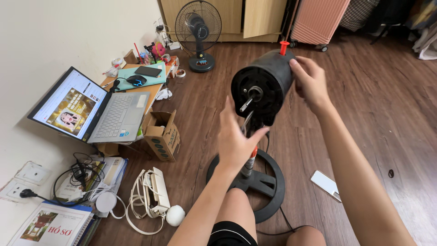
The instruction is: The person disassembles an electric fan by removing the front grille, wiping the motor housing with a tissue, and using a screwdriver to loosen and remove screws from the motor assembly. The person handles the fan parts and tools while standing and later sitting on the floor.
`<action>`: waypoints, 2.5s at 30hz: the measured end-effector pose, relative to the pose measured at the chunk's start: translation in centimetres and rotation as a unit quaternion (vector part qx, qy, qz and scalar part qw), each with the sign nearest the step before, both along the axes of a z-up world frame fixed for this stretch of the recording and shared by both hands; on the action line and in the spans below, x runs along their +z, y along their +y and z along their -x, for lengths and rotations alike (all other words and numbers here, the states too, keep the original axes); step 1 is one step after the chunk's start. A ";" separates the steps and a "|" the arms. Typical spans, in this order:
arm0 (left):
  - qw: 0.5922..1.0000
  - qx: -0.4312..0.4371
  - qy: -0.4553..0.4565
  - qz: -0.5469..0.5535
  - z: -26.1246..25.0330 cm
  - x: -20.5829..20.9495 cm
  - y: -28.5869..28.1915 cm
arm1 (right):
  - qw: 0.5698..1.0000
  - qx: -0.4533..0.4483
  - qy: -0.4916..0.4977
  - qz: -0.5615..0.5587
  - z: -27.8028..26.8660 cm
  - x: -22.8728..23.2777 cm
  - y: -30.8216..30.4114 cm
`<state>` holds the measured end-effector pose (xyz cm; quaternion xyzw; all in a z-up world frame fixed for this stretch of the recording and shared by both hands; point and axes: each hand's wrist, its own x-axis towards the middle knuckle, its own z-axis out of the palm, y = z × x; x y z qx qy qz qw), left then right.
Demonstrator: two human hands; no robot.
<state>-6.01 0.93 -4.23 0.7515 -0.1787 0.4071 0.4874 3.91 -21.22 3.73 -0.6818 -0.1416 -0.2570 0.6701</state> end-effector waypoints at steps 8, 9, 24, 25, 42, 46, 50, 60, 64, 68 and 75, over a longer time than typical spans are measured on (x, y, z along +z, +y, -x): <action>0.926 -0.162 0.290 0.179 -1.1 -0.5 7.5 | 0.990 -0.086 -0.108 -0.019 8.0 -2.0 3.3; 0.944 -0.171 0.242 0.143 -0.8 0.4 7.8 | 0.988 -0.095 -0.121 0.000 8.7 -2.2 4.2; 0.980 0.017 -0.009 -0.200 1.6 6.0 6.4 | 0.936 -0.236 -0.213 0.149 8.0 -4.8 7.3; 0.981 0.013 -0.010 -0.195 1.5 6.0 6.2 | 0.936 -0.239 -0.211 0.149 8.0 -4.8 7.2; 0.983 0.017 -0.009 -0.182 1.9 6.7 5.6 | 0.934 -0.244 -0.211 0.153 8.0 -4.7 7.3; 0.971 0.052 -0.022 -0.233 1.5 7.1 5.4 | 0.931 -0.251 -0.218 0.152 8.0 -4.7 7.5; 0.957 0.072 0.033 -0.279 -0.1 7.6 5.2 | 0.933 -0.245 -0.217 0.146 7.9 -4.6 7.7; 0.768 -0.432 0.454 0.135 -4.2 9.7 9.1 | 0.936 -0.240 -0.220 0.132 7.3 -4.9 7.5; 0.966 -0.179 0.175 -0.063 -3.1 9.1 8.5 | 0.938 -0.236 -0.220 0.129 7.4 -5.1 7.6; 0.979 -0.038 0.005 -0.199 -2.0 8.9 7.4 | 0.932 -0.248 -0.221 0.145 8.0 -4.5 7.7; 0.853 -0.313 0.399 0.125 -2.2 10.7 8.2 | 0.848 -0.339 -0.344 0.217 12.9 -4.2 9.3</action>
